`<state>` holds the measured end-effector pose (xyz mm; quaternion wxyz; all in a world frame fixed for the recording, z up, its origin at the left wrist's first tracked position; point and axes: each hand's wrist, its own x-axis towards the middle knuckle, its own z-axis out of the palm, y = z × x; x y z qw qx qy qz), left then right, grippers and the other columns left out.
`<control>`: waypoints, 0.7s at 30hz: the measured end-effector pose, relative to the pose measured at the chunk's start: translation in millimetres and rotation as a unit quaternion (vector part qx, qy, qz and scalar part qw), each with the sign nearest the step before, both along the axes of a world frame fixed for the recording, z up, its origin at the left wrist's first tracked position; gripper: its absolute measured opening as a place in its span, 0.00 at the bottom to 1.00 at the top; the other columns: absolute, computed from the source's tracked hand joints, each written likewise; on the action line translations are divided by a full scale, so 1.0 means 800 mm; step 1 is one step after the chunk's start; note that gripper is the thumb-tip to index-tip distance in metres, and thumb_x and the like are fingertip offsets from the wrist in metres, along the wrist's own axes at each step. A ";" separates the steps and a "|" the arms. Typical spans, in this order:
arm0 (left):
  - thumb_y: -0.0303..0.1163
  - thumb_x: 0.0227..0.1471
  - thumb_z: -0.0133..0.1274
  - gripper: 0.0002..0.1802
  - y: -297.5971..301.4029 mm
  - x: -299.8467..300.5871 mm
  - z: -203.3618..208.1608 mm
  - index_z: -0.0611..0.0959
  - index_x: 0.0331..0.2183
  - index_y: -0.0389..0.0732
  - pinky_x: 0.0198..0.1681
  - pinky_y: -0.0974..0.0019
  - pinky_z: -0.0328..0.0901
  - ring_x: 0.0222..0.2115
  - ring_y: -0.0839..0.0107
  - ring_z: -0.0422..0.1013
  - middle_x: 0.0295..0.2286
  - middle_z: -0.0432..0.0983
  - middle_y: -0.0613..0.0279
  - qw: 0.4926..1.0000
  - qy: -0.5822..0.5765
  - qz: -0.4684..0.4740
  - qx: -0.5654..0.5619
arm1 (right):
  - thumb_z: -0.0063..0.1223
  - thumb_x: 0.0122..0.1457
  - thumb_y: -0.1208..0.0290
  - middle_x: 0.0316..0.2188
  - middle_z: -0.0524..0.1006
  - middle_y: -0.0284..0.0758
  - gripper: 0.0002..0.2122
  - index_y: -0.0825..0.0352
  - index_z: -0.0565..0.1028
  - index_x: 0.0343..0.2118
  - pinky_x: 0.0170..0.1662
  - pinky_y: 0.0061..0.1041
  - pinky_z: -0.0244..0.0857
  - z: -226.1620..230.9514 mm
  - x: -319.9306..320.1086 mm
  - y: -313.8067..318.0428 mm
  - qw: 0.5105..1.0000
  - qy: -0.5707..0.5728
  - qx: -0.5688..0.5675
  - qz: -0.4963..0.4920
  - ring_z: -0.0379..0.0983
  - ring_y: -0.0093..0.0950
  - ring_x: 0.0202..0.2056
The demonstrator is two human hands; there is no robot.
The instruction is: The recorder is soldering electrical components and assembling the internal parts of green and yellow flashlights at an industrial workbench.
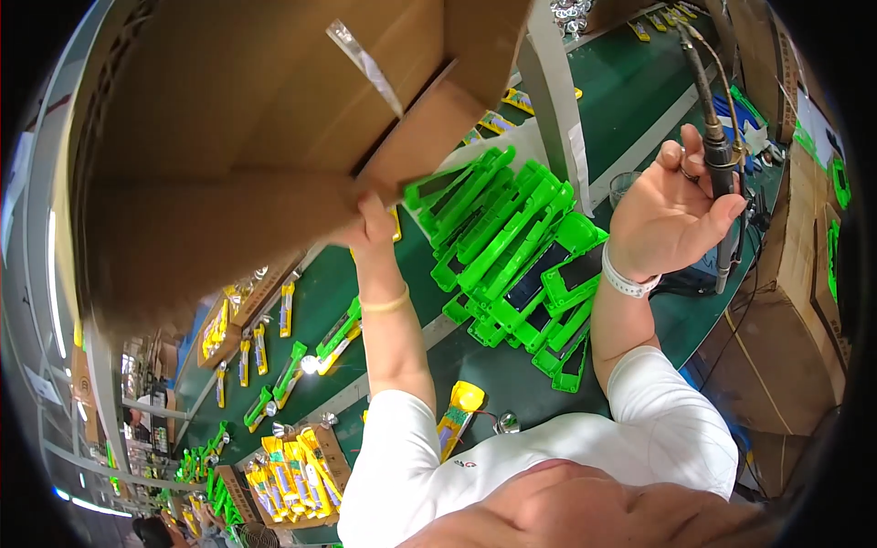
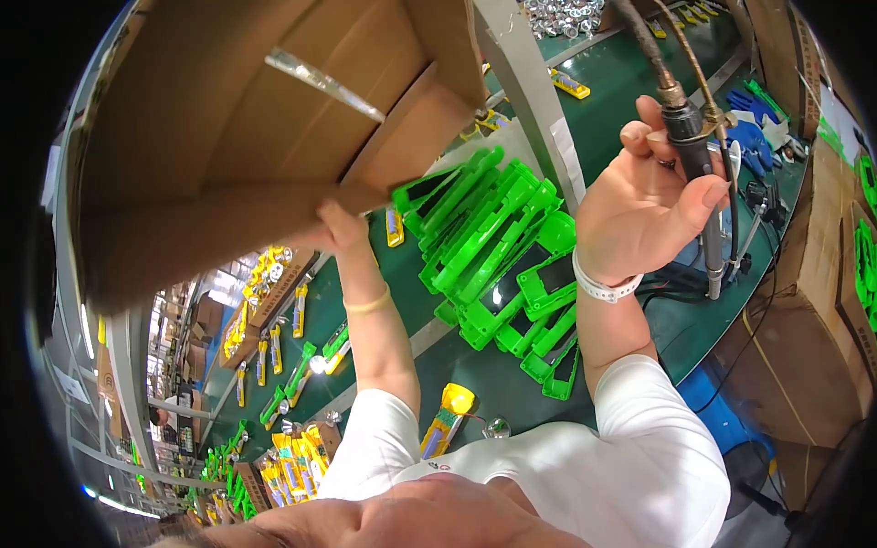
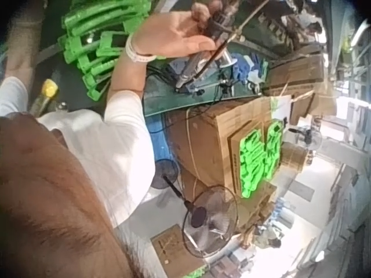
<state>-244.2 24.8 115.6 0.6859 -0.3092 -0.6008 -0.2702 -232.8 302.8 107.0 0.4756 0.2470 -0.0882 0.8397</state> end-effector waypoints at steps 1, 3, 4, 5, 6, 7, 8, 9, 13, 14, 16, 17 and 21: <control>0.37 0.51 0.49 0.42 -0.012 -0.014 0.007 0.41 0.55 0.35 0.54 0.56 0.49 0.51 0.60 0.52 0.54 0.44 0.47 0.996 0.053 0.071 0.001 | 0.40 0.57 0.52 0.29 0.74 0.36 0.21 0.70 0.72 0.30 0.37 0.27 0.57 0.002 0.002 0.001 1.000 0.002 -0.006 0.008 0.68 0.33 0.41; 0.38 0.51 0.48 0.39 0.004 -0.016 0.006 0.44 0.54 0.35 0.54 0.57 0.49 0.51 0.61 0.52 0.53 0.45 0.48 0.999 -0.017 0.027 0.020 | 0.40 0.57 0.53 0.28 0.74 0.36 0.21 0.70 0.72 0.30 0.37 0.27 0.57 0.002 -0.001 0.003 1.000 -0.009 -0.015 -0.008 0.68 0.34 0.41; 0.39 0.50 0.49 0.38 0.007 -0.018 0.007 0.46 0.53 0.35 0.54 0.57 0.48 0.50 0.61 0.51 0.52 0.46 0.49 0.999 -0.006 0.037 -0.008 | 0.37 0.59 0.52 0.31 0.75 0.34 0.21 0.68 0.73 0.33 0.37 0.25 0.60 -0.004 -0.006 0.008 1.000 0.012 0.018 -0.023 0.70 0.34 0.41; 0.39 0.50 0.49 0.38 0.010 -0.018 0.011 0.46 0.53 0.35 0.54 0.57 0.48 0.50 0.61 0.51 0.52 0.46 0.49 0.999 -0.006 0.038 -0.010 | 0.37 0.59 0.52 0.31 0.75 0.34 0.21 0.68 0.73 0.33 0.37 0.25 0.60 -0.006 -0.007 0.007 1.000 0.011 0.016 -0.022 0.70 0.34 0.41; 0.39 0.50 0.49 0.39 0.013 -0.015 0.019 0.45 0.53 0.35 0.54 0.58 0.48 0.50 0.62 0.51 0.52 0.46 0.49 1.000 0.009 0.012 -0.008 | 0.38 0.58 0.51 0.30 0.75 0.34 0.21 0.68 0.73 0.32 0.36 0.26 0.60 -0.005 -0.007 0.006 1.000 0.007 0.007 -0.016 0.70 0.34 0.40; 0.40 0.51 0.48 0.39 0.021 -0.013 0.025 0.45 0.53 0.35 0.54 0.58 0.48 0.50 0.62 0.51 0.52 0.45 0.49 1.000 0.021 -0.018 -0.005 | 0.39 0.58 0.51 0.30 0.75 0.34 0.21 0.68 0.73 0.32 0.36 0.26 0.59 -0.005 -0.005 0.007 1.000 0.001 -0.001 -0.013 0.70 0.35 0.40; 0.38 0.51 0.48 0.38 0.024 -0.008 0.035 0.45 0.54 0.37 0.54 0.59 0.48 0.50 0.64 0.51 0.53 0.44 0.50 0.998 0.048 0.029 -0.007 | 0.39 0.58 0.51 0.30 0.75 0.34 0.21 0.68 0.73 0.32 0.36 0.26 0.59 -0.005 -0.004 0.009 1.000 -0.002 -0.001 -0.013 0.70 0.35 0.40; 0.38 0.51 0.48 0.38 0.024 0.001 0.048 0.45 0.54 0.37 0.54 0.59 0.48 0.50 0.64 0.51 0.53 0.44 0.50 0.998 0.049 0.036 -0.007 | 0.40 0.57 0.50 0.29 0.75 0.34 0.21 0.68 0.73 0.32 0.35 0.26 0.59 -0.002 -0.001 0.007 1.000 -0.014 -0.013 0.000 0.70 0.35 0.40; 0.32 0.51 0.47 0.42 0.018 0.026 0.091 0.38 0.56 0.38 0.57 0.57 0.43 0.54 0.61 0.48 0.56 0.39 0.51 0.988 0.152 0.021 -0.027 | 0.44 0.55 0.51 0.26 0.74 0.35 0.19 0.66 0.72 0.32 0.32 0.27 0.60 -0.004 0.001 -0.001 0.999 -0.034 -0.028 0.023 0.71 0.38 0.37; 0.31 0.50 0.47 0.42 0.021 0.041 0.098 0.38 0.57 0.39 0.57 0.57 0.43 0.54 0.62 0.48 0.56 0.39 0.52 0.988 0.155 0.015 -0.001 | 0.44 0.55 0.51 0.26 0.74 0.35 0.19 0.66 0.72 0.33 0.32 0.27 0.60 -0.005 0.000 -0.002 0.998 -0.029 -0.030 0.037 0.71 0.38 0.36; 0.30 0.50 0.48 0.43 0.013 0.074 0.109 0.38 0.57 0.39 0.57 0.57 0.44 0.54 0.63 0.48 0.57 0.39 0.53 0.988 0.153 0.027 0.026 | 0.45 0.54 0.51 0.26 0.74 0.35 0.19 0.66 0.72 0.33 0.32 0.27 0.61 -0.003 0.002 -0.004 0.998 -0.024 -0.023 0.062 0.71 0.38 0.37; 0.29 0.51 0.48 0.43 -0.003 0.096 0.115 0.38 0.57 0.41 0.56 0.57 0.45 0.53 0.64 0.48 0.57 0.40 0.54 0.992 0.129 0.017 -0.001 | 0.46 0.54 0.51 0.27 0.74 0.36 0.19 0.66 0.72 0.33 0.32 0.27 0.61 -0.005 -0.003 -0.002 0.997 -0.013 -0.018 0.079 0.71 0.38 0.37; 0.29 0.53 0.44 0.38 -0.046 0.196 0.128 0.40 0.58 0.48 0.56 0.60 0.48 0.50 0.68 0.52 0.55 0.46 0.58 0.989 0.061 0.133 -0.008 | 0.44 0.53 0.54 0.28 0.74 0.48 0.23 0.78 0.69 0.29 0.30 0.29 0.59 -0.014 -0.016 0.025 0.965 0.044 -0.057 0.250 0.69 0.37 0.32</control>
